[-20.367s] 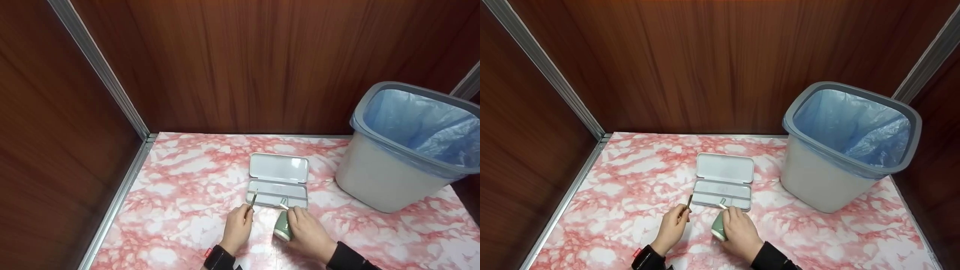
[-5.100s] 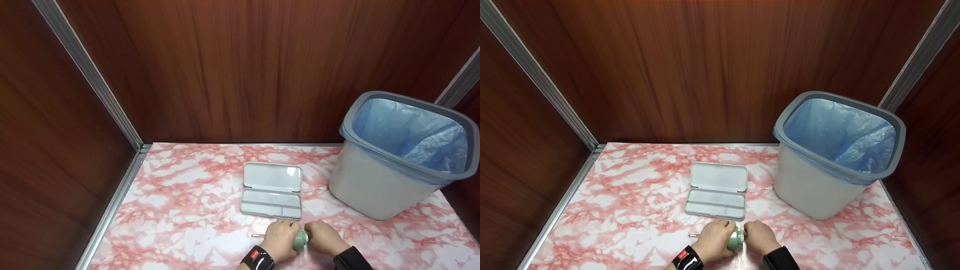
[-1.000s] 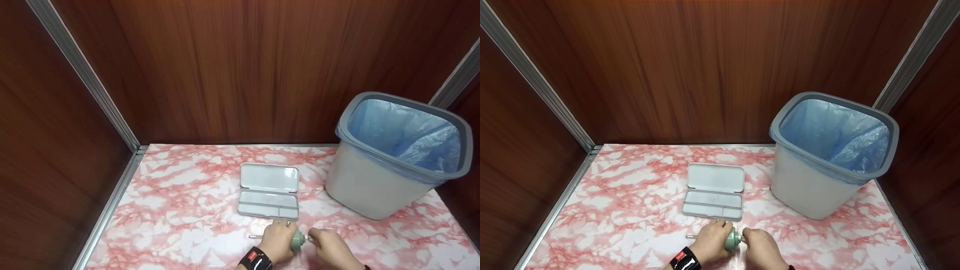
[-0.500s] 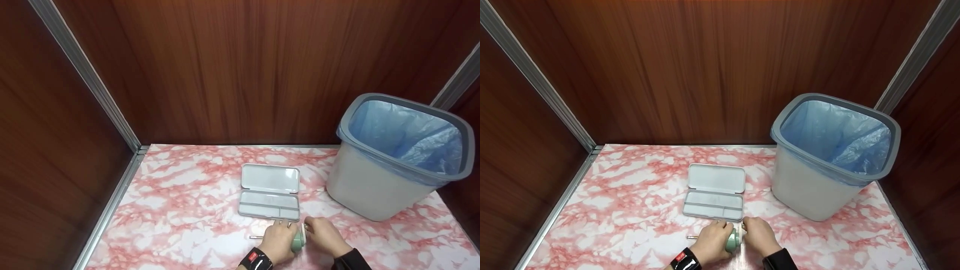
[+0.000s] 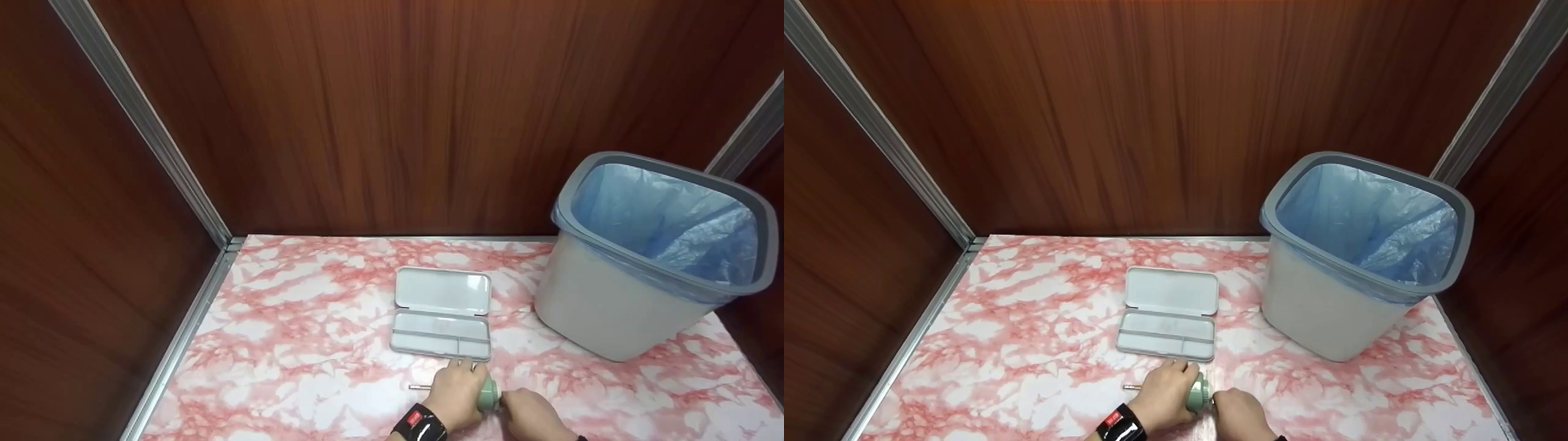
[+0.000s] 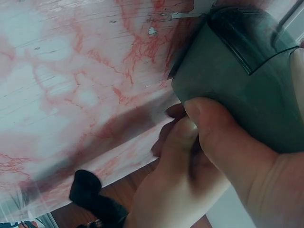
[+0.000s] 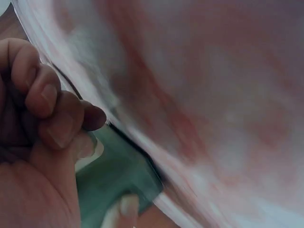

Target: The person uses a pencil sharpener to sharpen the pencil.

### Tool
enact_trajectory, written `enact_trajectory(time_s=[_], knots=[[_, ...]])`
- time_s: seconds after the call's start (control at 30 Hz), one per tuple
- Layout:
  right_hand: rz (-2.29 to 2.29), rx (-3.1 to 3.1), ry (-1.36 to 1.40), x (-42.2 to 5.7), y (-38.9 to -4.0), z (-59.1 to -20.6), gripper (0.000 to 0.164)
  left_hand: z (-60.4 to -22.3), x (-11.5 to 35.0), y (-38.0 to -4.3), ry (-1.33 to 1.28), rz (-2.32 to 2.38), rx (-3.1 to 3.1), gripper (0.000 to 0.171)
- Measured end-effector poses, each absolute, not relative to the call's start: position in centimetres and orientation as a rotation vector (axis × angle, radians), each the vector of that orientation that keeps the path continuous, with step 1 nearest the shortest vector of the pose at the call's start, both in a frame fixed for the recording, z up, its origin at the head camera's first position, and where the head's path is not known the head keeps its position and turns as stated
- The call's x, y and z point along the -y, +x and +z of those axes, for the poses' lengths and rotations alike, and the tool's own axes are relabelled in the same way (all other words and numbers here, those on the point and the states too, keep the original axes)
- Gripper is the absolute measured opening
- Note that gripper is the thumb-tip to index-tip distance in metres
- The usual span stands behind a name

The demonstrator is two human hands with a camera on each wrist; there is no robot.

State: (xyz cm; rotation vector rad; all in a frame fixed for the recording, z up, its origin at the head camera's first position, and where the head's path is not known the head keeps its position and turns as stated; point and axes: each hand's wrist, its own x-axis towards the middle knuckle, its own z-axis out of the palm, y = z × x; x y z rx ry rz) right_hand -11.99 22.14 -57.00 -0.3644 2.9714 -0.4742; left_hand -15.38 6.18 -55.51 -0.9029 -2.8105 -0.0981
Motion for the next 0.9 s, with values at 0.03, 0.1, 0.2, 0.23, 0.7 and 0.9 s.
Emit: enact_trajectory(time_s=[0.03,0.1,0.2,0.23,0.7,0.9], knots=[[-0.470,-2.957,-0.372,-22.1,-11.8,-56.8,0.020,-55.5,-6.2,-15.4,-0.903,-0.095,2.809,0.055],[-0.471,-2.931,-0.390,-22.2,-11.4,-56.5,0.023,-55.5,-6.1,-15.4,-0.902,-0.094,2.814,0.054],[-0.499,-2.916,-0.432,-22.3,-10.9,-56.0,0.024,-55.4,-6.1,-15.4,-0.906,-0.101,2.829,0.054],[-0.514,-2.907,-0.435,-22.4,-10.7,-55.8,0.024,-55.4,-6.2,-15.4,-0.906,-0.107,2.832,0.054],[-0.616,-3.074,-0.433,-22.3,-10.1,-52.4,0.019,-55.5,-6.2,-15.3,-0.919,-0.156,2.849,0.056],[-0.603,-3.168,-0.409,-22.1,-11.5,-51.8,0.021,-55.6,-6.3,-15.4,-0.914,-0.121,2.837,0.057]])
